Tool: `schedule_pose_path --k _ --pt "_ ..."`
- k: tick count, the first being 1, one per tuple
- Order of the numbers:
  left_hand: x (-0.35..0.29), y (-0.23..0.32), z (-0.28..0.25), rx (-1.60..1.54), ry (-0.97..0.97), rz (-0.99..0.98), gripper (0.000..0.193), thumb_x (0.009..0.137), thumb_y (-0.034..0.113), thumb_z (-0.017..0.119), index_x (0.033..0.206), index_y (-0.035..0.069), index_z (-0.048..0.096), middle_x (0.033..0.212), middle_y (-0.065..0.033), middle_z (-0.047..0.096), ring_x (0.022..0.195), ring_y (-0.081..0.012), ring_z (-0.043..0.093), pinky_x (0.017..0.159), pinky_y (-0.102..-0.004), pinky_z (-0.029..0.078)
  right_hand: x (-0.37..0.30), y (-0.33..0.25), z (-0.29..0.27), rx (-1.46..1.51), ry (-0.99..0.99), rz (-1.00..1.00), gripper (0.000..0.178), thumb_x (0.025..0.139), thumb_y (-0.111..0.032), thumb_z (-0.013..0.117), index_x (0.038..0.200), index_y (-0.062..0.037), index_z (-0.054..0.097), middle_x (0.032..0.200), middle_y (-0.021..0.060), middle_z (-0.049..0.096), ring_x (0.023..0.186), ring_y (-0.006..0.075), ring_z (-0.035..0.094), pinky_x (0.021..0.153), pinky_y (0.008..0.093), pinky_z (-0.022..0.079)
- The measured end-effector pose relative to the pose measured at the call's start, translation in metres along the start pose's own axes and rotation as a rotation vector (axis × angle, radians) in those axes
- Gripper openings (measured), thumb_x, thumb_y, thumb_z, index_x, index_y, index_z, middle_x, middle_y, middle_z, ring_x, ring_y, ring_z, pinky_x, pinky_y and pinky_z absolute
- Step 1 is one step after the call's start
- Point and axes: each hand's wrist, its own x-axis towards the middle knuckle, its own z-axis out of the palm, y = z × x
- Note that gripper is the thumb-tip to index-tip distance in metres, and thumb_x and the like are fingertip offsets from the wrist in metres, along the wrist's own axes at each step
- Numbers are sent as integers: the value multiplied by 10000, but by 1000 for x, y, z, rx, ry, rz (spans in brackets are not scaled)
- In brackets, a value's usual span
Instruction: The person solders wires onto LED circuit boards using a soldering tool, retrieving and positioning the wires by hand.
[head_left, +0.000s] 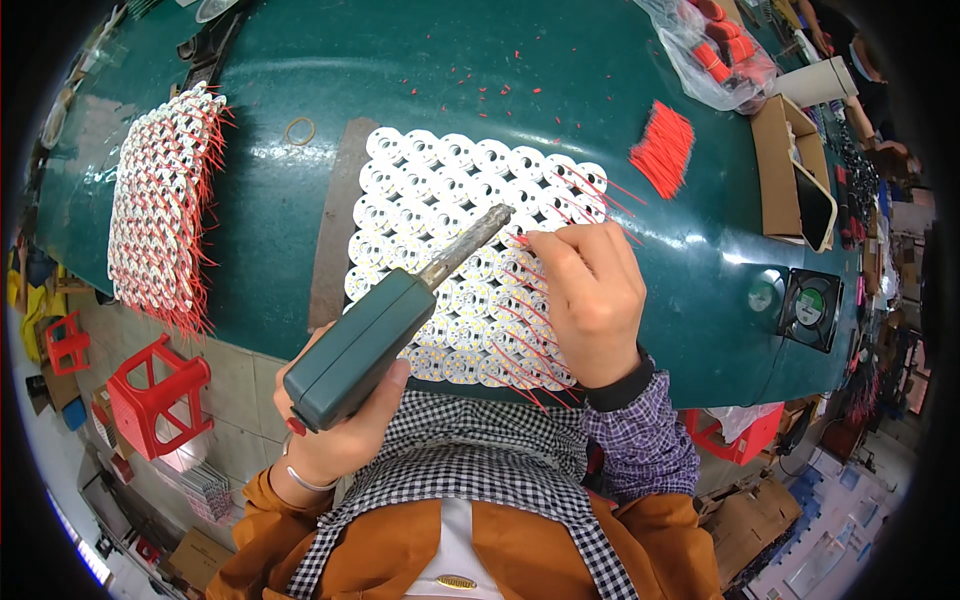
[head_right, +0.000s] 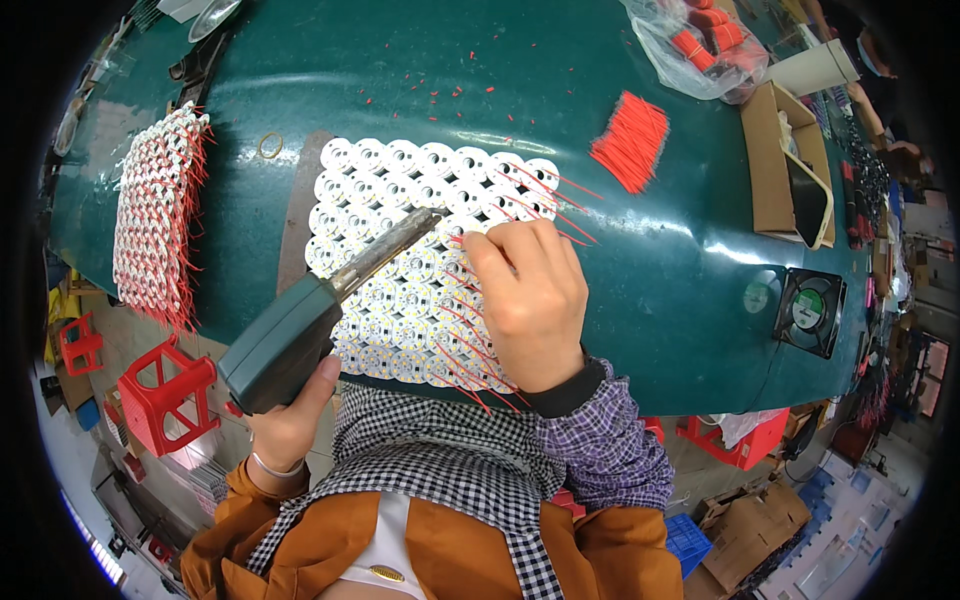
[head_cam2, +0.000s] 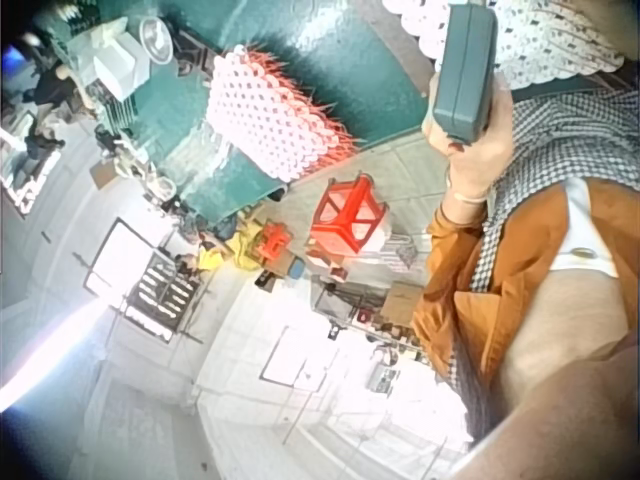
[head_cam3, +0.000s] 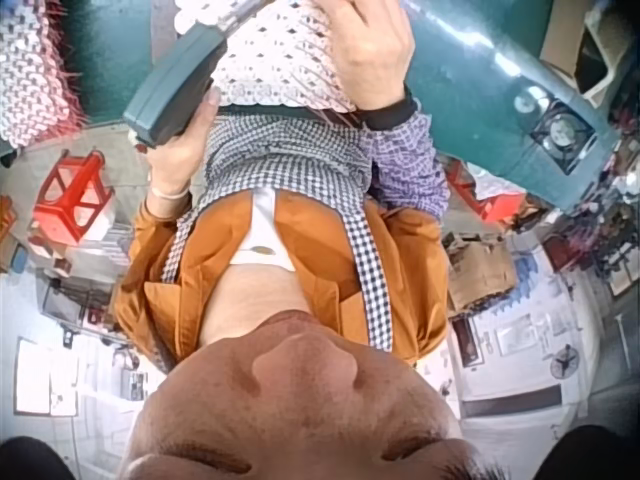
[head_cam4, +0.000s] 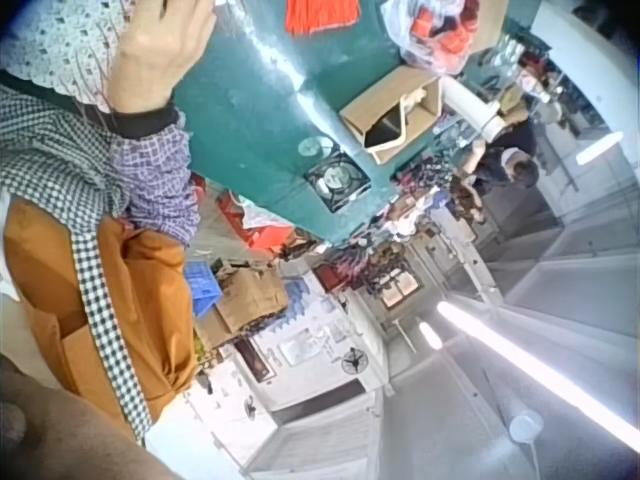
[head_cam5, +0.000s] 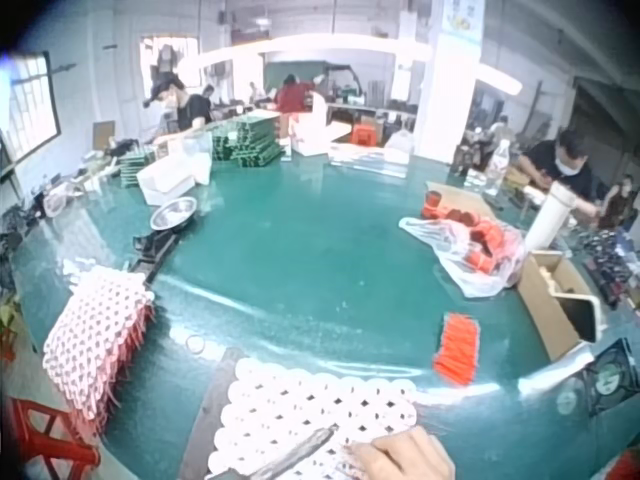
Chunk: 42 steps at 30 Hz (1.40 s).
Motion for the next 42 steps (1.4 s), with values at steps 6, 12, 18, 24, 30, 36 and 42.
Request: schedule_pose_path --k 6,12,18,24,30,36,42 --pt "8 10 5 -20 -52 -8 210 800 -3 774 1002 -40 731 904 -119 706 713 -199 669 649 -294 521 -2 7 4 7 3 12 261 734 -1 692 993 -23 702 884 73 612 825 249 606 716 373 501" --pt "12 5 9 -3 -55 85 191 792 -31 772 976 -39 721 867 -99 680 660 -157 631 589 -272 489 0 7 6 36 -4 18 276 723 36 690 996 -6 696 872 90 603 818 262 608 685 378 518" --pt "14 4 10 0 -73 102 186 772 -55 773 946 -38 710 824 -82 648 633 -143 600 561 -273 457 -1 7 5 39 -5 31 294 717 69 684 1004 6 694 874 104 601 818 270 610 683 382 524" --pt "14 5 10 25 -63 108 182 767 -49 778 934 -35 708 818 -77 644 629 -148 599 560 -275 455 -1 7 6 37 -3 38 288 717 72 682 998 9 695 879 106 595 822 272 608 685 384 525" --pt "10 7 8 8 -59 15 192 773 -33 779 956 -35 721 840 -90 666 650 -170 628 583 -285 482 -1 6 7 28 1 40 277 716 65 684 987 6 696 871 101 588 819 267 604 680 379 523" --pt "10 10 3 -10 8 18 222 776 -20 785 990 -43 734 900 -133 700 709 -206 673 625 -301 520 6 -1 -3 6 12 55 237 721 65 725 945 -11 711 824 82 587 781 258 602 659 373 507" --pt "13 7 1 24 27 61 263 771 -4 808 1021 -42 738 904 -134 716 715 -217 687 629 -308 529 26 3 -10 26 1 37 173 760 51 772 909 -22 723 800 79 598 745 263 606 645 378 490"
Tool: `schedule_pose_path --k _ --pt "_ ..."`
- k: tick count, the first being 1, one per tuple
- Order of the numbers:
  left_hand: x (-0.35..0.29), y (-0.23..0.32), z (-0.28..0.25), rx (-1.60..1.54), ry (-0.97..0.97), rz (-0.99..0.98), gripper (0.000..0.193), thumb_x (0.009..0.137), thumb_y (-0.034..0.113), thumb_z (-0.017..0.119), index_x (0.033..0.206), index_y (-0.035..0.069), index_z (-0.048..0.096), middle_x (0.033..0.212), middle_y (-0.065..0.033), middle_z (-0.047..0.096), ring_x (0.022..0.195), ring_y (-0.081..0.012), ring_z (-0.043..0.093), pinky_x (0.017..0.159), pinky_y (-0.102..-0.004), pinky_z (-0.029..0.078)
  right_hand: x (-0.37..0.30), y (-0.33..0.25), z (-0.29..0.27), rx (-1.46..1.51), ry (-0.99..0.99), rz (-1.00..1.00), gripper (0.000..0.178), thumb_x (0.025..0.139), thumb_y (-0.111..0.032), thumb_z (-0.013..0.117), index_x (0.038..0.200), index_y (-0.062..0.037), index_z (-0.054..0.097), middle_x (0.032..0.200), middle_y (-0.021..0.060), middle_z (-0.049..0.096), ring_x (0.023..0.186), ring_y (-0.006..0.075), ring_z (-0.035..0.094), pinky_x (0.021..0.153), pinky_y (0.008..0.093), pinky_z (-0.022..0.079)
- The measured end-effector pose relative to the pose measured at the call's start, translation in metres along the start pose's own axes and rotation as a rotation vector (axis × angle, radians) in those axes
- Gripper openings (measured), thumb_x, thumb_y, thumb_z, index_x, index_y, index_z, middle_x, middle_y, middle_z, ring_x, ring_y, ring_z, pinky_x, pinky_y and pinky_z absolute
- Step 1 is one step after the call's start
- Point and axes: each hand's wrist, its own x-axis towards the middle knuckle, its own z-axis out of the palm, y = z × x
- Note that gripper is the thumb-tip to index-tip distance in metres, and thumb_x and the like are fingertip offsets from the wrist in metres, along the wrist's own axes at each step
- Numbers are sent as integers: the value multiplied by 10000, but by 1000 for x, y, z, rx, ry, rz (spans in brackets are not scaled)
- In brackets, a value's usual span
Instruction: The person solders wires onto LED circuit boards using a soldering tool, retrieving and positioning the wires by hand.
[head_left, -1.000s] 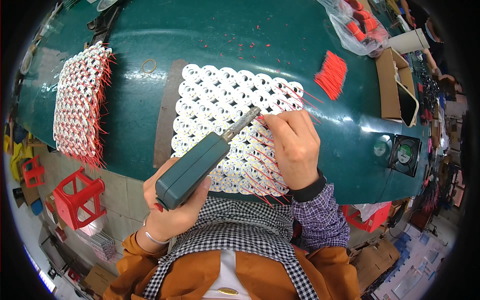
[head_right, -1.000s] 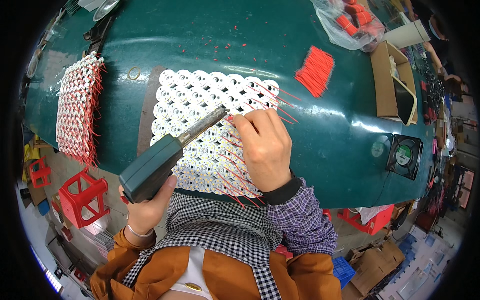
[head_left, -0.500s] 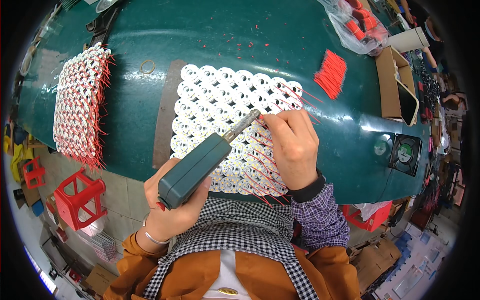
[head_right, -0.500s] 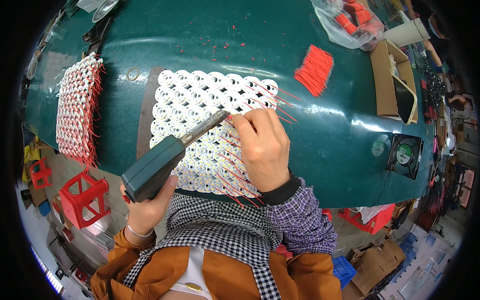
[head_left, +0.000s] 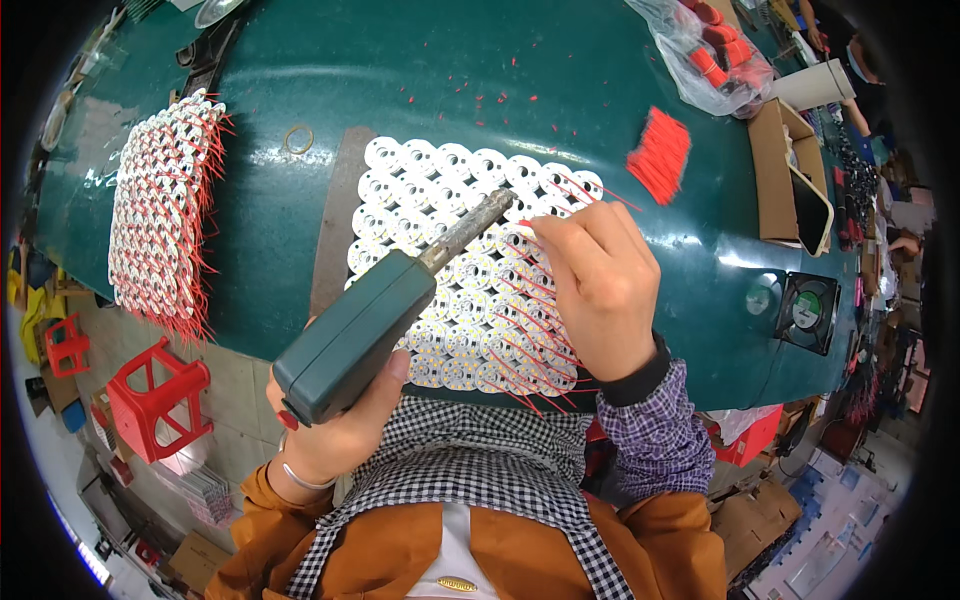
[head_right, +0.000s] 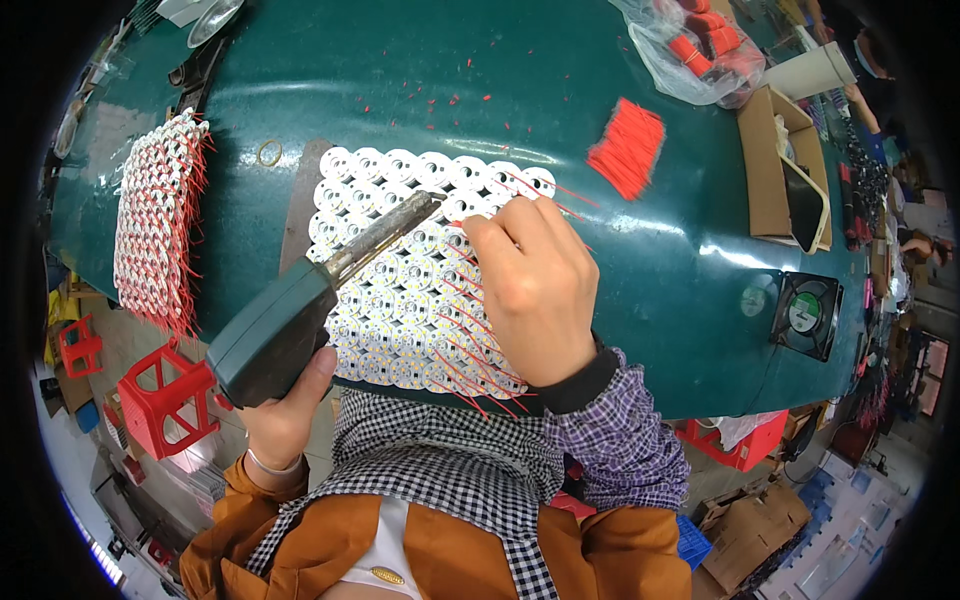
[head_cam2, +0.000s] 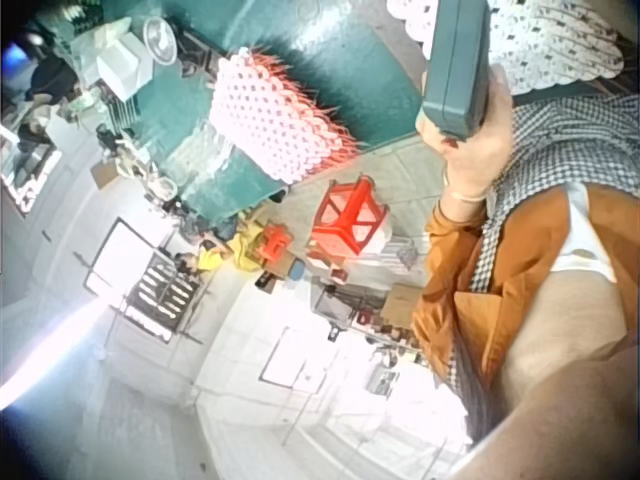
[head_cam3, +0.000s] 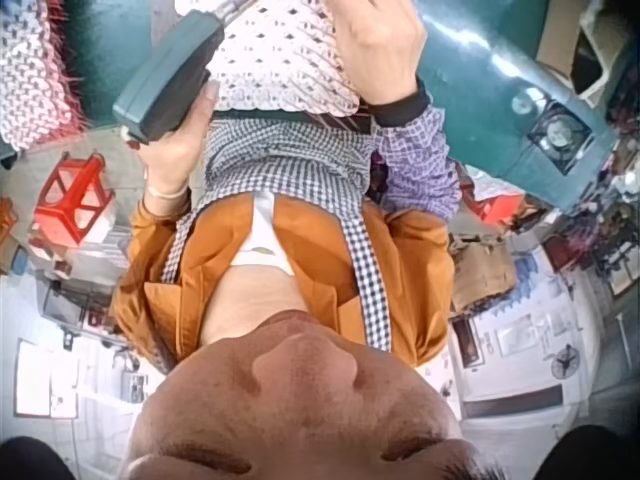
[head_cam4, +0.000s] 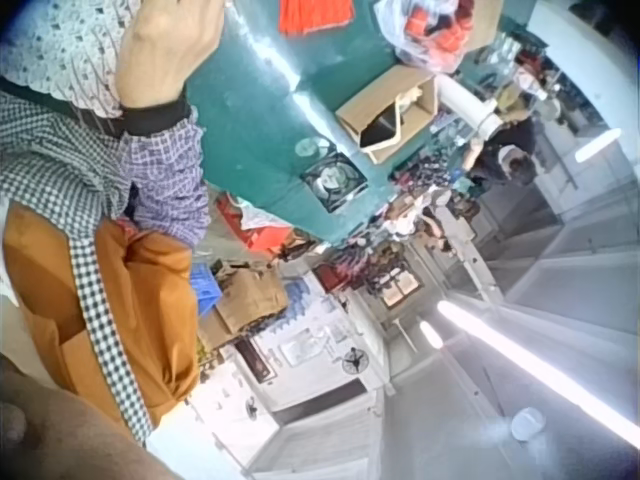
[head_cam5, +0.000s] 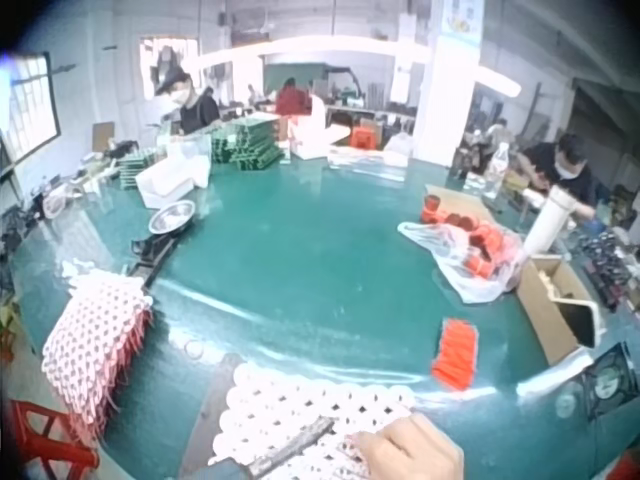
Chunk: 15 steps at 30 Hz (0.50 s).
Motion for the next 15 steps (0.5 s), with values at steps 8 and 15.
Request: schedule_pose_path --k 8,15 --pt "12 -1 6 8 -8 64 228 759 -8 818 968 -24 730 840 -86 692 657 -160 649 588 -276 503 -4 14 23 13 4 -2 176 744 19 701 902 -57 693 772 67 527 728 239 596 615 380 491" --pt "12 -9 9 1 37 72 213 758 -3 818 952 -16 730 843 -90 697 634 -171 648 572 -283 497 -8 13 3 24 -20 -21 185 754 21 713 919 -62 712 767 67 537 712 245 602 609 379 491"
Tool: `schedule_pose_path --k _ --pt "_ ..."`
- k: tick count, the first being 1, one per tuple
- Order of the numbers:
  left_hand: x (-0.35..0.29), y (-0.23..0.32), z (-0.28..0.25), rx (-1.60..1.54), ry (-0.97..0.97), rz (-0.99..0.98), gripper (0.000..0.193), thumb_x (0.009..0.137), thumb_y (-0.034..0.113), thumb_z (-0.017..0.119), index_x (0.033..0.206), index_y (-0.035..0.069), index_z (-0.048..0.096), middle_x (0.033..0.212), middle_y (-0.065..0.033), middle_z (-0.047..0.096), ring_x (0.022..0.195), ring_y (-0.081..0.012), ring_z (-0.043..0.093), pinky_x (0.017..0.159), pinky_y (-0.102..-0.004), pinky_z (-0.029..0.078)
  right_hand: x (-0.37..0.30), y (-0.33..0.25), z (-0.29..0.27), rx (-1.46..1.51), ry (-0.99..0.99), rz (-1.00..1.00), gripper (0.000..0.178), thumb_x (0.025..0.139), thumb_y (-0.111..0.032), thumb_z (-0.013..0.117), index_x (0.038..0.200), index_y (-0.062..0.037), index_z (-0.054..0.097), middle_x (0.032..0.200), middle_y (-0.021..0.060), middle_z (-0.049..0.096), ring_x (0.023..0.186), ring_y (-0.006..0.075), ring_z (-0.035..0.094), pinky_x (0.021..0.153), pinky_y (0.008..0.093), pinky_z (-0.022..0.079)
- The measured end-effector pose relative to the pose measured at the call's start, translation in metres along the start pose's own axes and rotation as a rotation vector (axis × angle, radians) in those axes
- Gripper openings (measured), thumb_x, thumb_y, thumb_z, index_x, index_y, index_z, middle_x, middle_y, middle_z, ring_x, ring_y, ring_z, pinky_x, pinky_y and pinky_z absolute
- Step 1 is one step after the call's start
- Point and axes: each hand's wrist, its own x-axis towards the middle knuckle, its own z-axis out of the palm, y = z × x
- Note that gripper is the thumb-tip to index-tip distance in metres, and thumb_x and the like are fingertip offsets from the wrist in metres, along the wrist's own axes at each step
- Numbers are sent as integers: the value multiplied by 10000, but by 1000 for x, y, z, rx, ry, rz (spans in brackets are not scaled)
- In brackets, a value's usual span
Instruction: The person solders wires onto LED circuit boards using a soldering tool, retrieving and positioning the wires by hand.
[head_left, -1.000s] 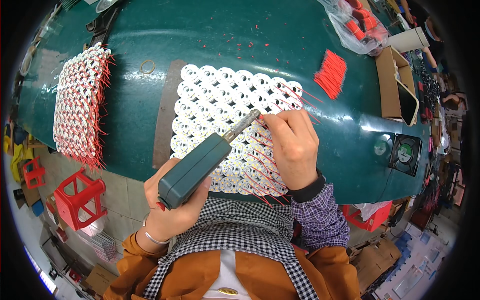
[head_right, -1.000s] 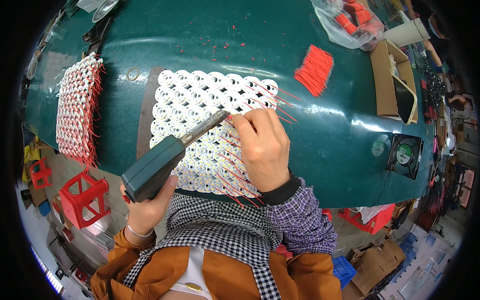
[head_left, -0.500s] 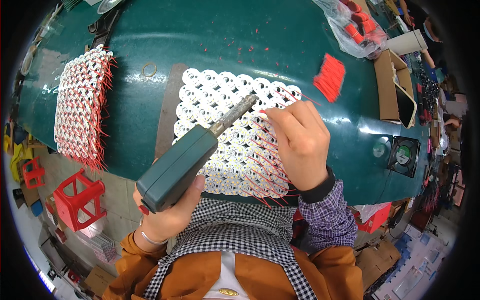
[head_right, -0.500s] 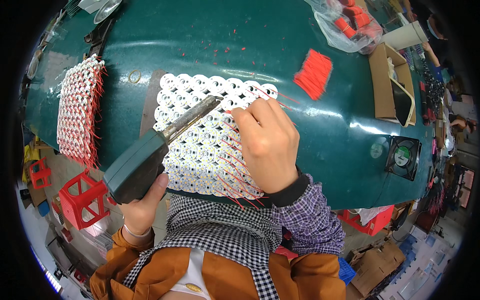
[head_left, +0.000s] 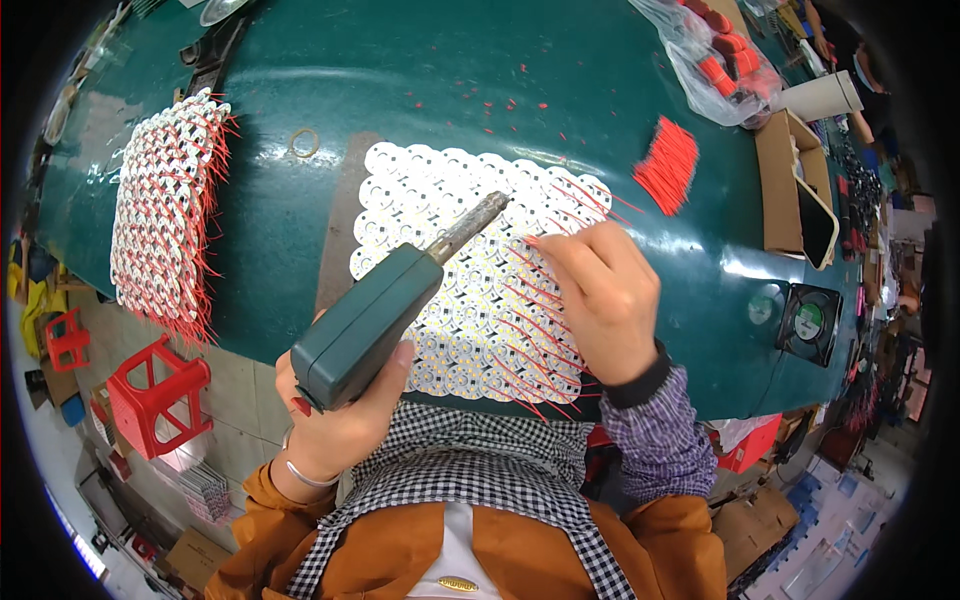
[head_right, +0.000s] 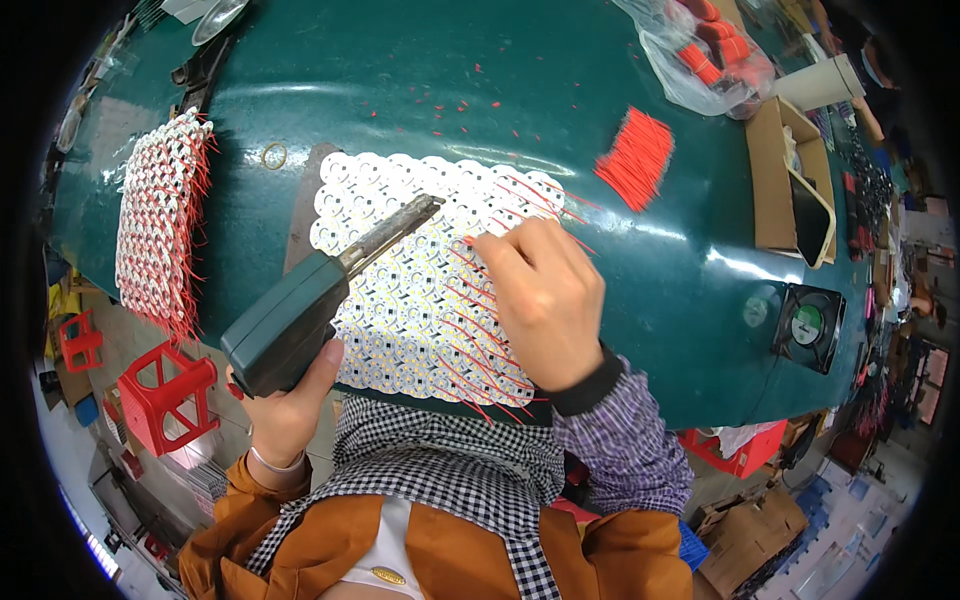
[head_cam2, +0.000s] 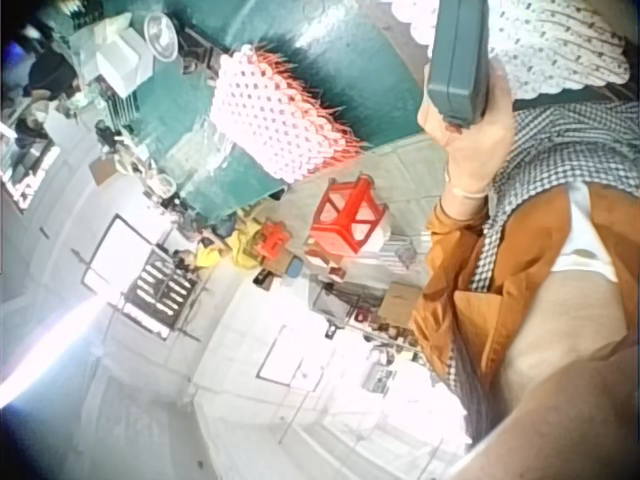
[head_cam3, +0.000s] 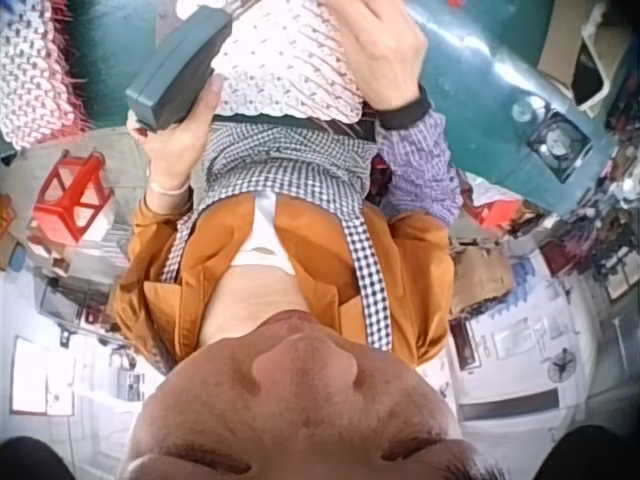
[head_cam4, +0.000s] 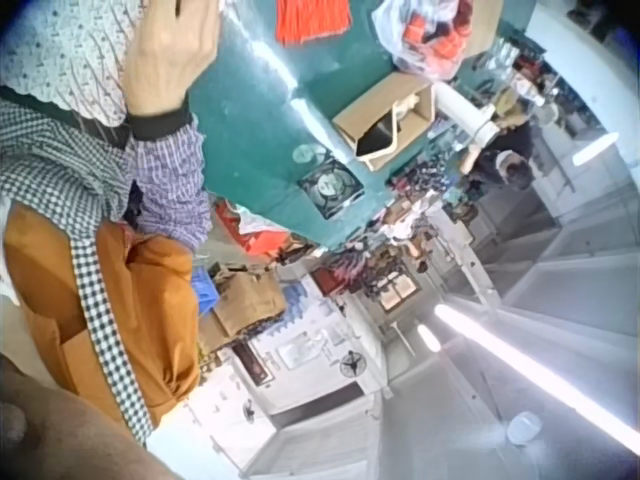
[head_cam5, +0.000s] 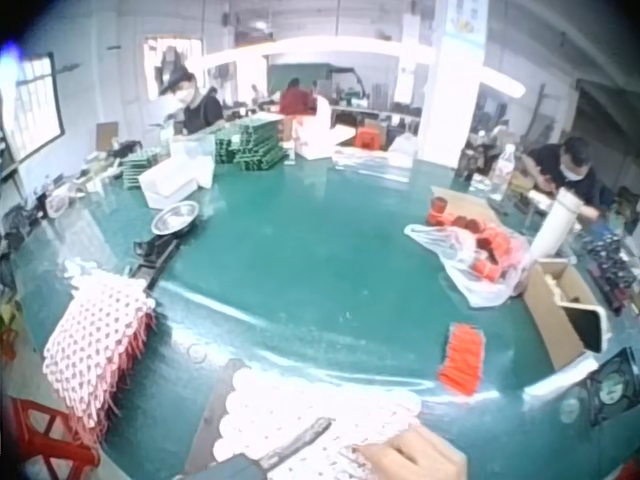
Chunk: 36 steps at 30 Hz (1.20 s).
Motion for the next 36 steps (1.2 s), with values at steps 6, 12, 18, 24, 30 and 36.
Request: schedule_pose_path --k 6,12,18,24,30,36 --pt "3 2 -6 92 1 71 196 760 25 835 931 0 740 789 -61 706 596 -173 648 570 -291 503 37 -14 -43 29 -71 -16 164 781 76 766 908 -24 741 770 97 616 684 245 636 592 350 481" --pt "3 6 -4 3 33 -27 203 767 13 831 945 -10 737 803 -66 705 619 -146 647 569 -278 494 29 5 7 82 -23 -12 118 775 13 739 864 -43 686 752 90 535 692 276 601 594 412 469" --pt "4 4 -7 -52 -19 -65 214 774 -32 803 971 -26 723 843 -82 694 675 -148 645 598 -272 497 15 5 20 86 16 30 152 770 16 755 892 -64 712 753 68 544 703 255 612 607 393 491" --pt "9 6 -2 -64 -48 -77 212 778 -47 790 976 -37 716 871 -86 691 702 -137 643 618 -266 497 13 7 23 64 19 5 161 765 28 740 895 -59 706 757 63 548 708 244 615 613 389 497" --pt "9 8 -1 -72 -59 -94 204 781 -52 780 974 -39 716 857 -84 678 687 -140 629 611 -269 484 14 7 22 35 6 -23 194 724 32 692 898 -52 695 769 72 540 717 246 611 624 384 501" --pt "9 9 0 -56 -69 -84 193 781 -51 777 964 -32 719 839 -80 665 672 -140 613 595 -271 469 12 8 22 30 -17 -3 165 783 29 773 922 -50 733 771 72 583 715 254 617 634 385 495"
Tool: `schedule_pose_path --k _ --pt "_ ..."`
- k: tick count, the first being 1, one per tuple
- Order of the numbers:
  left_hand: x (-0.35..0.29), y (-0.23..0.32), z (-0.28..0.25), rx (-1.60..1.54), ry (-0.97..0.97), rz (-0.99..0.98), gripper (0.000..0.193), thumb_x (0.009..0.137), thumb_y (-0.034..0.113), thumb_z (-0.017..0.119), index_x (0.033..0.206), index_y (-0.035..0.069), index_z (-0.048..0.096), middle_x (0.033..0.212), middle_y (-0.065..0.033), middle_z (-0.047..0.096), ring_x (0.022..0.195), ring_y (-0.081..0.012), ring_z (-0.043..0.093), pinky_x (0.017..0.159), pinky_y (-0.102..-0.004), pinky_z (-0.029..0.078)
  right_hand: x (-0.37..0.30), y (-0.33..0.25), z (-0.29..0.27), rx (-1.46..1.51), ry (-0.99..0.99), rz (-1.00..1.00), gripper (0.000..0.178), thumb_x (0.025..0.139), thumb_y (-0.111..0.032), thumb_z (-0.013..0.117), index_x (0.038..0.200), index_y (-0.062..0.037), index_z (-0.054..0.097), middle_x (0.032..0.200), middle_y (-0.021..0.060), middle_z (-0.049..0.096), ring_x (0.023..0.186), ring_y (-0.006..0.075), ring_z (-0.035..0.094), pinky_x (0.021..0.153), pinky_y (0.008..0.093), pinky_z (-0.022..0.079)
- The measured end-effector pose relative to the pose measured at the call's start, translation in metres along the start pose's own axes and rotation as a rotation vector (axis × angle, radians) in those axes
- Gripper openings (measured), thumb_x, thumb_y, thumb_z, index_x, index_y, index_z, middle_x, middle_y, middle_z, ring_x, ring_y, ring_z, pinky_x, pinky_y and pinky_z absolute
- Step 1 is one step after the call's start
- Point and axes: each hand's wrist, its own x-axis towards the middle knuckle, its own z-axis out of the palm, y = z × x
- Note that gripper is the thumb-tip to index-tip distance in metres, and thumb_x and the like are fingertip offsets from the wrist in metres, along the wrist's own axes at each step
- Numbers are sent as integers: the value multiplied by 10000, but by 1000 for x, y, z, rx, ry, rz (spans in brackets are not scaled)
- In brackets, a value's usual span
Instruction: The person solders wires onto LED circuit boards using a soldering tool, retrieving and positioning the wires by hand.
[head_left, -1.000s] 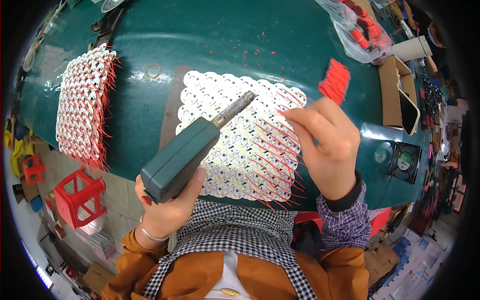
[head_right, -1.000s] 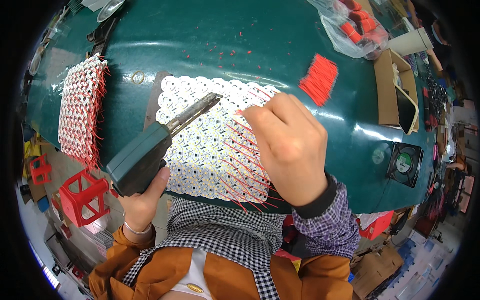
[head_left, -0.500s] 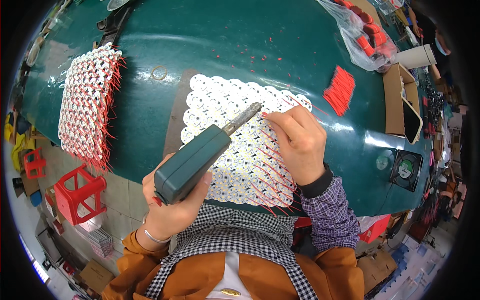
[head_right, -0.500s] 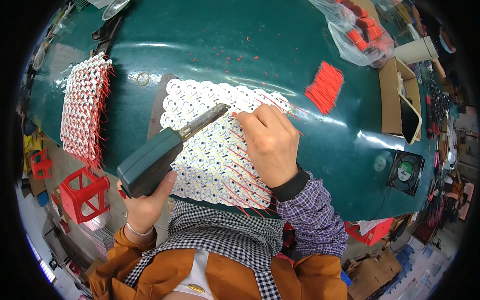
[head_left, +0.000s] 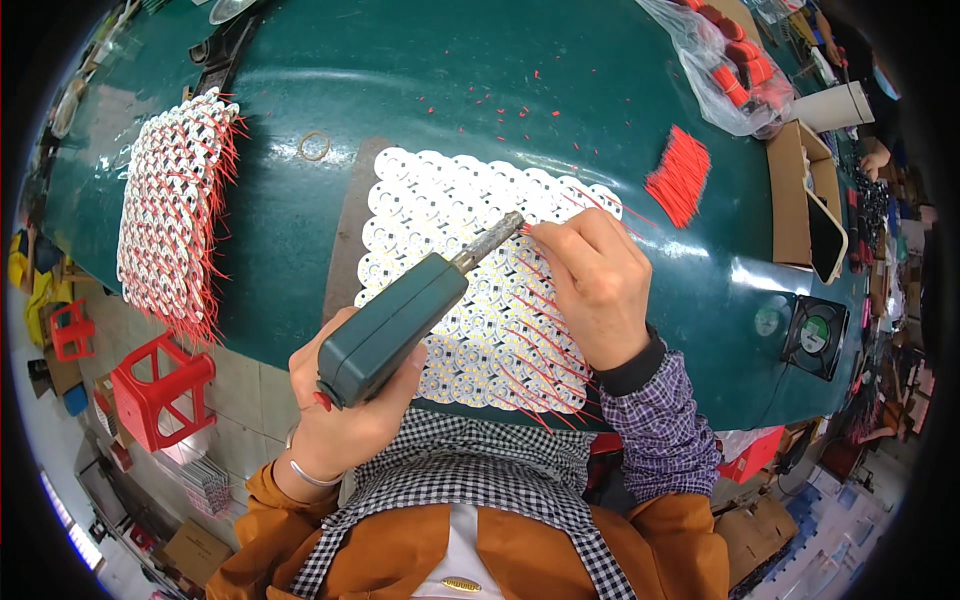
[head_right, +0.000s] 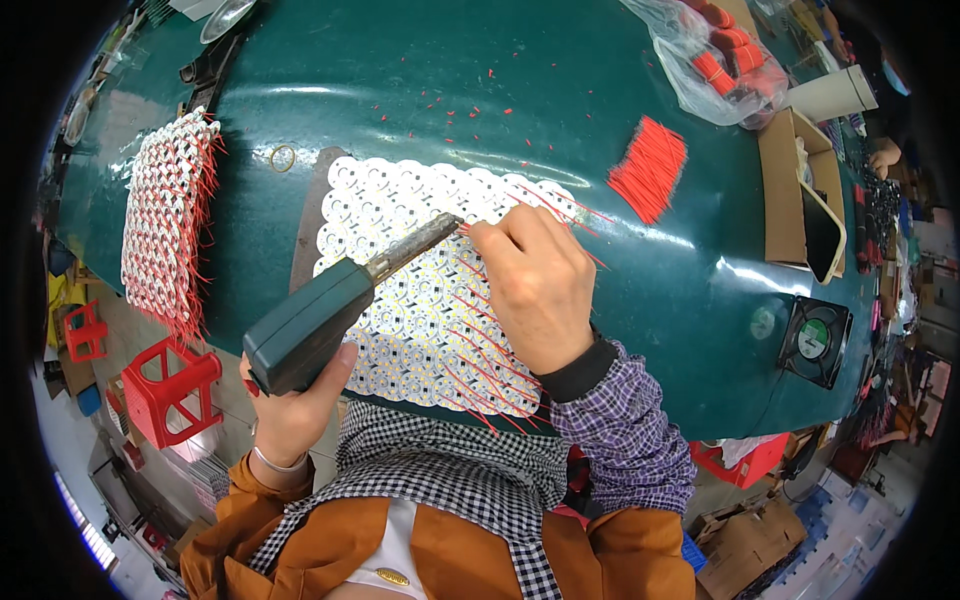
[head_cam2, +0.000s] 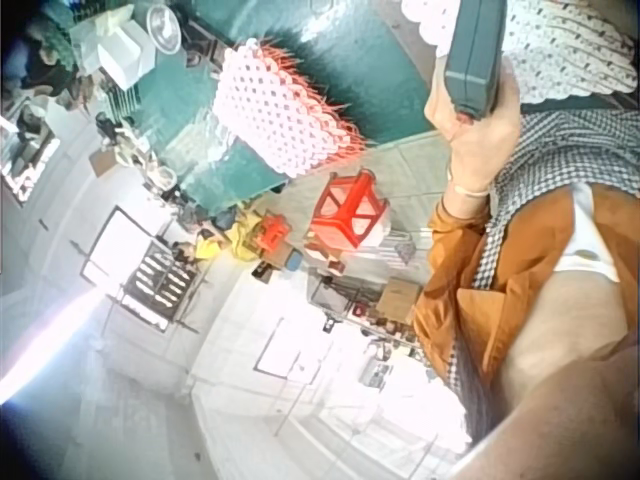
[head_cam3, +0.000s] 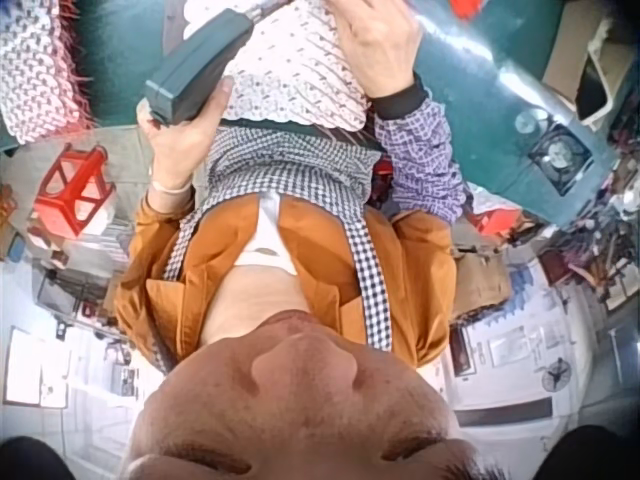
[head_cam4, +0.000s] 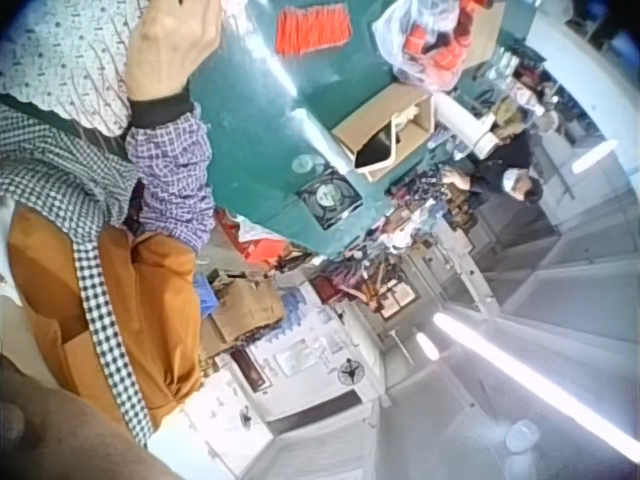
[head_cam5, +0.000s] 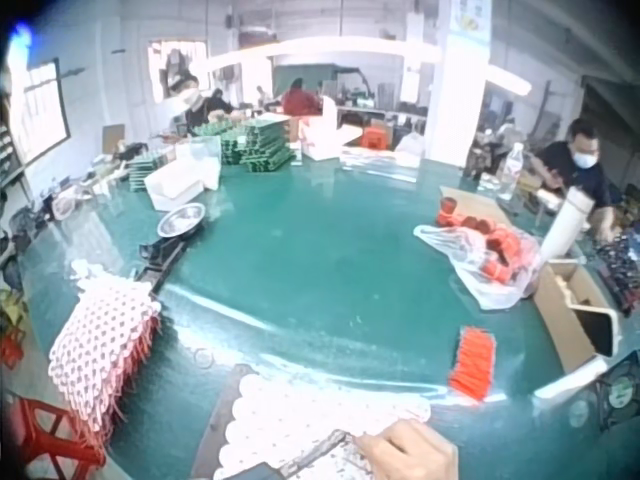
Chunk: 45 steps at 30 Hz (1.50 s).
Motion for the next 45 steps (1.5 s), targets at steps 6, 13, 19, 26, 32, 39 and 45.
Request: schedule_pose_path --k 6,13,19,26,32,39,45 --pt "0 3 -4 79 -12 25 179 780 -28 784 950 -23 725 840 -80 675 670 -147 630 592 -273 487 0 0 0 -20 13 -30 190 717 29 686 890 -49 684 778 68 532 736 245 610 638 380 503" --pt "-5 1 -6 80 39 16 218 775 -11 797 986 -19 742 865 -101 705 668 -166 662 596 -281 514 1 -4 0 28 58 -13 179 724 37 693 887 -37 690 787 69 554 733 247 606 633 373 500" --pt "0 1 -3 63 13 40 221 772 -32 797 985 -25 736 878 -105 710 688 -176 669 606 -285 517 2 0 -3 11 105 -3 187 723 54 696 887 -37 688 788 74 554 725 251 601 618 379 498" --pt "5 4 4 19 -3 6 209 779 -56 785 976 -38 718 904 -109 711 731 -160 669 642 -277 516 1 3 -2 -24 76 14 200 717 55 688 891 -45 689 784 71 547 726 244 605 617 378 500" --pt "8 2 7 17 -33 15 203 793 -56 769 987 -36 712 901 -96 698 716 -140 644 641 -270 499 1 4 0 -42 75 11 189 716 48 681 880 -47 684 787 70 540 735 238 607 619 377 502" --pt "10 3 8 41 -26 29 183 793 -49 769 965 -33 712 856 -83 680 684 -132 626 616 -271 485 0 3 0 -56 75 20 172 726 31 679 879 -47 684 797 70 542 741 237 607 620 378 504" --pt "-2 0 3 159 22 49 165 795 17 805 945 -5 738 861 -67 702 675 -154 650 599 -284 500 1 2 -2 -57 75 23 168 727 34 685 876 -45 687 797 70 543 741 238 606 623 378 506"
